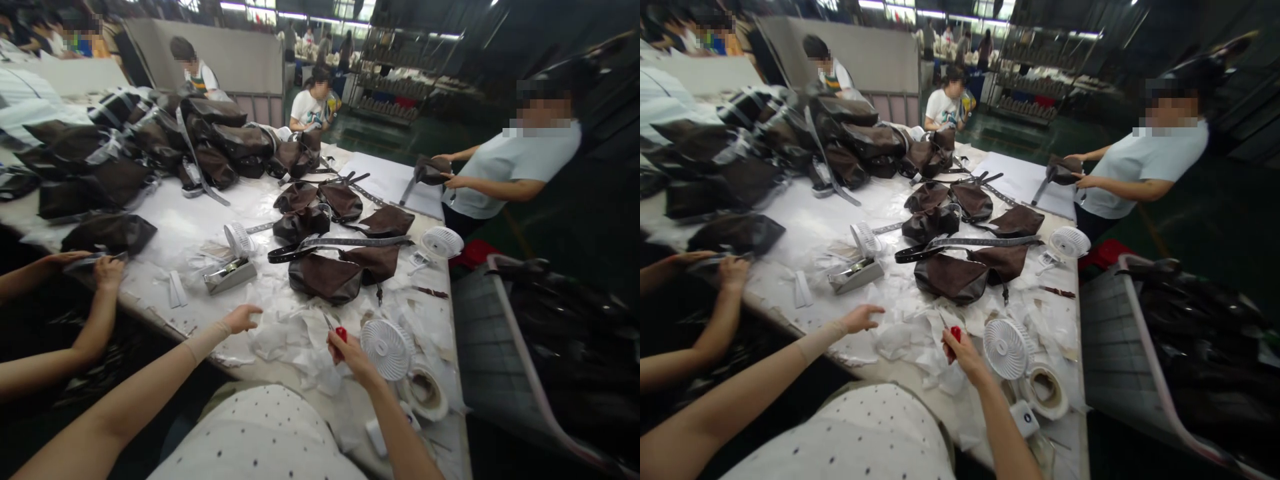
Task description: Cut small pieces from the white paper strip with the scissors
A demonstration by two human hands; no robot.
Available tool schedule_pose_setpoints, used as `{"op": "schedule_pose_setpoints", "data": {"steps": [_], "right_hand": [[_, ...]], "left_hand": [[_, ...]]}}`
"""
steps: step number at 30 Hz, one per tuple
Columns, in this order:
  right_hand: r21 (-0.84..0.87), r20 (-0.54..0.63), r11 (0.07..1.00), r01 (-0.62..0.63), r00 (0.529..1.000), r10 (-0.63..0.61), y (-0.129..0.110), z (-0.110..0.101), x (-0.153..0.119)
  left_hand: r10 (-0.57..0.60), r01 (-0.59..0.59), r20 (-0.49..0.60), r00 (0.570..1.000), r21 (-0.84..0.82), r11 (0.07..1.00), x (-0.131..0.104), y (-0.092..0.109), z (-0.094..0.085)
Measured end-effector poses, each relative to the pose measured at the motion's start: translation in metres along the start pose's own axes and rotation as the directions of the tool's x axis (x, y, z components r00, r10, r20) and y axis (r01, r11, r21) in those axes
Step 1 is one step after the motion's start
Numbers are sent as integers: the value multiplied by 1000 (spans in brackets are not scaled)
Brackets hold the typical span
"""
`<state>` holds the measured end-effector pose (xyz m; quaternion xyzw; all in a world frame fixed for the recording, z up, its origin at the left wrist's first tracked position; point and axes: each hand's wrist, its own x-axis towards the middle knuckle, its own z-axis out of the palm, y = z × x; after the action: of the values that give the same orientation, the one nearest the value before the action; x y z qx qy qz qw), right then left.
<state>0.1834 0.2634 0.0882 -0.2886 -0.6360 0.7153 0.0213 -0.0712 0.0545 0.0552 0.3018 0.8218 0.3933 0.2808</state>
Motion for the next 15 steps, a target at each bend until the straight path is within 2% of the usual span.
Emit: {"op": "schedule_pose_setpoints", "data": {"steps": [2, 5, 7, 11, 15], "right_hand": [[56, -45, 997, -62, 997, 64, 35, 17, 11], [100, -116, 992, -82, 989, 93, 64, 44, 28], [121, -171, 989, -82, 980, 103, 73, 63, 39], [159, -311, 984, -79, 942, 126, 82, 93, 56], [176, -434, 980, -93, 887, 162, 97, 112, 65]], "left_hand": [[-59, 58, -14, 998, -28, 998, 9, -21, 1], [-101, 96, -54, 993, -82, 992, 44, -37, -3], [-100, 87, -91, 991, -132, 987, 78, -38, -8], [-115, 56, -199, 973, -281, 958, 153, -27, -15], [-218, 63, -287, 933, -464, 884, 212, -23, -8]]}}
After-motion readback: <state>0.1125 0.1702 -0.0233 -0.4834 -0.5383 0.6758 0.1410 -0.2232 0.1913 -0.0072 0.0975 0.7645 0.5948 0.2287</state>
